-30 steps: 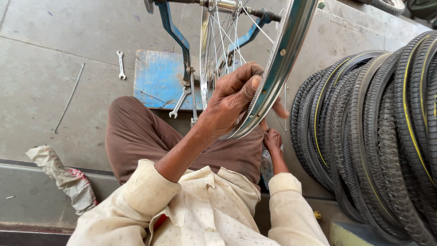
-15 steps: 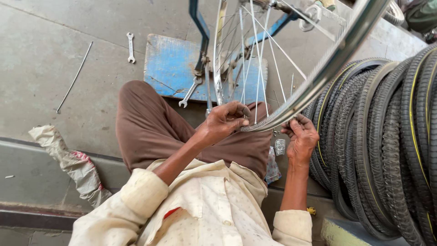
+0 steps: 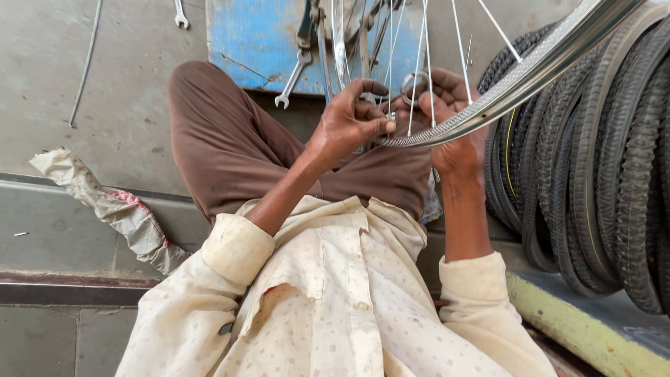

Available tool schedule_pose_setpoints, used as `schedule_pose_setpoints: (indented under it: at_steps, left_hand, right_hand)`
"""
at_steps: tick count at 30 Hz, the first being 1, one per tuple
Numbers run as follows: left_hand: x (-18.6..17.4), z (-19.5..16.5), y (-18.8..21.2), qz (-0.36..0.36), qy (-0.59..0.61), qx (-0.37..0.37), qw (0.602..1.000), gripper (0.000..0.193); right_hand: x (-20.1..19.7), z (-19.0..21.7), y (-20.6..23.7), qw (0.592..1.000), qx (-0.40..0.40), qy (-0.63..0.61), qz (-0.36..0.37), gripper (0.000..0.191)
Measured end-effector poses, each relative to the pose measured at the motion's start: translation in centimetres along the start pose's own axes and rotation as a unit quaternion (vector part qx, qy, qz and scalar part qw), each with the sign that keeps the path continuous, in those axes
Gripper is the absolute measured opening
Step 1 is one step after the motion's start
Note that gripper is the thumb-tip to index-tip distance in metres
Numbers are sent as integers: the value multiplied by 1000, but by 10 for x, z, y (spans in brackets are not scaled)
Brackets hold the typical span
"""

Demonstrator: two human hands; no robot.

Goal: The person sits on the floor and installs a metal rim tape onto a bicycle wheel rim, then uses a spoke wrench to tighten the spoke nipples. The wheel is mounted on a blue truing stand, and several tires are stacked nearby.

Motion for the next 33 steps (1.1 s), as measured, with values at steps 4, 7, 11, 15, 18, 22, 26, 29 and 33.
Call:
schedule_pose_setpoints:
  at_steps: [4,7,11,15,18,22,26,29,33]
  left_hand:
    - [-15,10,-6,-20,-76,13,997,46]
    - [-25,14,-8,-34,-100,15,994,44]
    - [-33,10,-11,-29,-138,15,990,38]
    - [-37,-1,-14,-6,-126,39,991,46]
    - [-37,-7,-15,11,-88,15,996,54]
    - [-37,-14,-15,10,-105,2,994,57]
    - [-36,-17,-15,5,-106,3,994,58]
    - [-36,-19,-17,6,-106,1,994,57]
    - [-37,-22,-19,9,-115,9,993,55]
  right_hand:
    - [8,-14,-11,998,8,58,-11,31]
    - [11,-21,-19,998,17,55,-11,28]
    - [12,-25,-25,999,20,33,5,24]
    - [13,-27,-29,998,19,61,-3,24]
    - [15,-27,-30,997,5,79,4,24]
    - [18,-26,-31,997,-6,82,14,24]
    - [18,-26,-31,994,2,105,5,24]
    - [18,-26,-32,994,-4,107,13,25]
    - [18,-26,-31,992,-9,122,8,24]
Point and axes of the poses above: each hand's wrist, its own y-axis away from the middle knuckle, its own x-axis out of the palm, z = x × y, the point moved 4 cm from there along -y, towards the middle knuckle, and after that the axes turned 14 degrees about y, right-handed, at the moved point
